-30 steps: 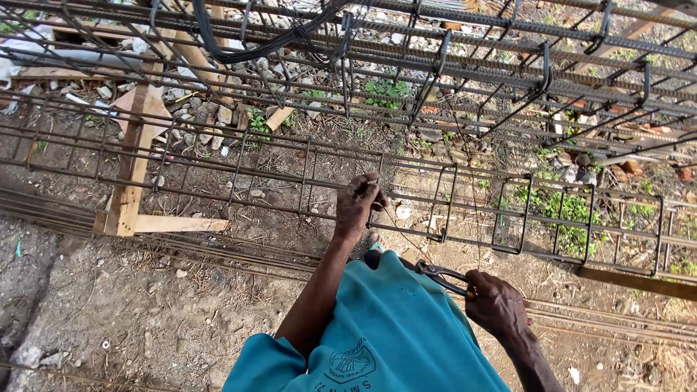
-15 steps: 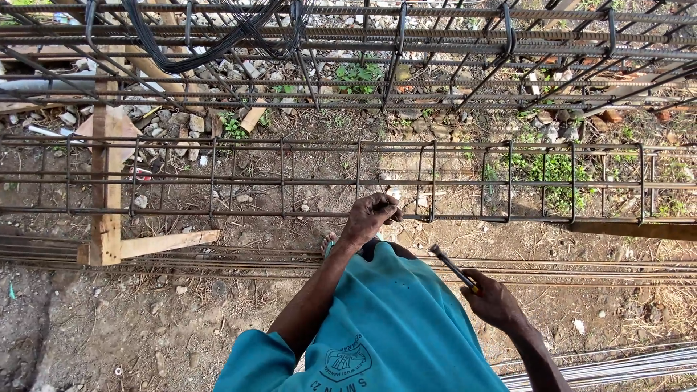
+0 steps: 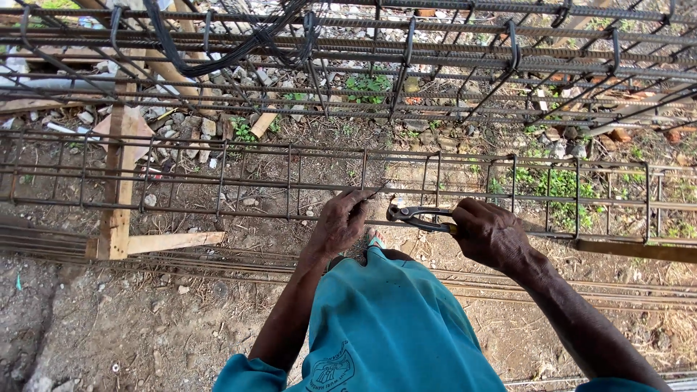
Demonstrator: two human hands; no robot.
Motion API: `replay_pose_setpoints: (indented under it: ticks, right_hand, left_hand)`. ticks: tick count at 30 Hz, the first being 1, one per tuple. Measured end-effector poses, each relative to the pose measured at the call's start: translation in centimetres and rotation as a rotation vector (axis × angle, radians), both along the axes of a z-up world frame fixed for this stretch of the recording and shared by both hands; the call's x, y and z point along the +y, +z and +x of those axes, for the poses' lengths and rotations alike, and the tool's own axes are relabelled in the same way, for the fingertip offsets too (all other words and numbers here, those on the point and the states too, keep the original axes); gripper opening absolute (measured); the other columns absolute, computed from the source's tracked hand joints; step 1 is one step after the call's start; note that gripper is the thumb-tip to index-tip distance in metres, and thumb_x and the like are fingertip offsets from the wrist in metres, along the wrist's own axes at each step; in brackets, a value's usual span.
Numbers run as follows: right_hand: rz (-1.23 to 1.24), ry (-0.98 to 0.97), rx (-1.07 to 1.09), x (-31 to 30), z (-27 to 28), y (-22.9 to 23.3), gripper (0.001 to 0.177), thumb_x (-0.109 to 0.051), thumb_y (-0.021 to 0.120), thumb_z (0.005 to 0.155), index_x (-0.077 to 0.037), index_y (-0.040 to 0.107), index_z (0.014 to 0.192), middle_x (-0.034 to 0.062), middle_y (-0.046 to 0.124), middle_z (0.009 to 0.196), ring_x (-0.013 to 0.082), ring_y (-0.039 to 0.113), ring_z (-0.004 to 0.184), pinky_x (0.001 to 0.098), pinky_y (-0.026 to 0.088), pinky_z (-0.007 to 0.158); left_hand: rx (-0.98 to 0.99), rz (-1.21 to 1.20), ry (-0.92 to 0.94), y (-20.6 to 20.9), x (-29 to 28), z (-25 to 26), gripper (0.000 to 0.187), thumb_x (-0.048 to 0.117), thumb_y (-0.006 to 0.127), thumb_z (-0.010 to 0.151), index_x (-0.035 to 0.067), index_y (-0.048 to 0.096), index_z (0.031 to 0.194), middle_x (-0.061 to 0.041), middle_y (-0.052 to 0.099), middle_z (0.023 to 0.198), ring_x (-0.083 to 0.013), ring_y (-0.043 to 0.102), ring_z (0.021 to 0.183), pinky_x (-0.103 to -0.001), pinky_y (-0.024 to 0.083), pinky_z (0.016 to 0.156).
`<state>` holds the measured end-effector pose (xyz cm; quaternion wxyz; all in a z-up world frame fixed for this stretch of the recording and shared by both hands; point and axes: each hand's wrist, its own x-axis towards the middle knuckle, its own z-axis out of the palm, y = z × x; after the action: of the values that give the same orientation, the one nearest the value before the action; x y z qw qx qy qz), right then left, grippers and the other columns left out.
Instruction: The person uses pliers to tie wire around the intersections of a rebar grid. They repeatedly grab wire, wrap it around the rebar, and twist it to secure the structure.
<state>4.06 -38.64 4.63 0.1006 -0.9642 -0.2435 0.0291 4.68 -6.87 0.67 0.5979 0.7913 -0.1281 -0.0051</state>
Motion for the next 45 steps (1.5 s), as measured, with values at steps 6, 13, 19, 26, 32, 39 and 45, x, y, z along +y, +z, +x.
replay_pose_setpoints:
  ticks: [6,13,19,26,32,39,45]
  right_hand:
    - [-0.037,0.337,-0.326,1.1,3.8,-2.1,0.014,-0.021,0.071,0.077,-0.017,0.06,0.071,0.0002,0.058,0.076,0.0236,0.066,0.073,0.0378,0.053,0.079]
    - [-0.005,0.446,-0.458,3.9,5.5,0.6,0.019,-0.022,0.067,0.079,-0.009,0.063,0.091,0.0119,0.06,0.11,0.0303,0.061,0.105,0.0499,0.043,0.104]
    - [0.038,0.46,-0.442,4.4,5.3,0.4,0.024,-0.025,0.068,0.083,-0.006,0.063,0.097,0.0162,0.058,0.121,0.0347,0.058,0.115,0.0549,0.039,0.108]
    - [0.098,0.51,-0.432,3.0,5.4,-2.8,0.02,-0.022,0.073,0.073,-0.01,0.062,0.085,0.0103,0.06,0.1,0.0296,0.063,0.095,0.051,0.045,0.102]
    - [0.171,0.553,-0.381,1.3,5.2,-5.5,0.014,-0.014,0.071,0.073,-0.009,0.062,0.082,0.011,0.061,0.093,0.0311,0.066,0.084,0.0464,0.055,0.082]
    - [0.195,0.557,-0.326,1.4,4.4,-5.7,0.013,-0.013,0.072,0.072,-0.01,0.063,0.081,0.0113,0.062,0.092,0.0319,0.065,0.083,0.0445,0.054,0.077]
    - [0.237,0.48,-0.247,1.5,3.9,-6.1,0.016,-0.018,0.068,0.082,-0.008,0.056,0.08,0.0111,0.056,0.073,0.0327,0.063,0.069,0.0387,0.053,0.066]
  left_hand:
    - [-0.088,0.171,0.069,4.4,1.9,-1.9,0.018,0.019,0.061,0.099,0.008,0.075,0.099,-0.013,0.062,0.072,-0.0291,0.066,0.059,-0.034,0.056,0.046]
    - [-0.176,0.283,0.036,4.5,3.1,-2.9,0.015,0.012,0.061,0.096,0.004,0.073,0.092,-0.012,0.065,0.072,-0.0307,0.069,0.059,-0.037,0.057,0.046]
    - [-0.142,0.232,0.026,4.7,2.4,-3.0,0.014,0.009,0.061,0.094,0.003,0.073,0.091,-0.017,0.067,0.071,-0.0362,0.069,0.06,-0.04,0.057,0.046]
    - [-0.058,0.298,-0.061,4.9,2.8,-2.6,0.022,0.012,0.055,0.096,0.008,0.065,0.076,-0.015,0.056,0.056,-0.0299,0.06,0.049,-0.03,0.047,0.047]
    - [-0.061,0.313,-0.15,6.3,2.6,-2.0,0.024,0.009,0.057,0.094,0.005,0.062,0.07,-0.015,0.054,0.051,-0.0319,0.055,0.043,-0.037,0.043,0.042]
    - [0.0,0.357,-0.189,5.2,2.1,-2.4,0.032,0.011,0.057,0.093,0.012,0.05,0.062,-0.009,0.046,0.046,-0.0252,0.046,0.04,-0.033,0.04,0.045]
    - [0.018,0.376,-0.187,2.4,1.8,-2.7,0.031,0.013,0.058,0.093,0.012,0.05,0.063,-0.009,0.048,0.047,-0.0273,0.049,0.041,-0.035,0.042,0.046]
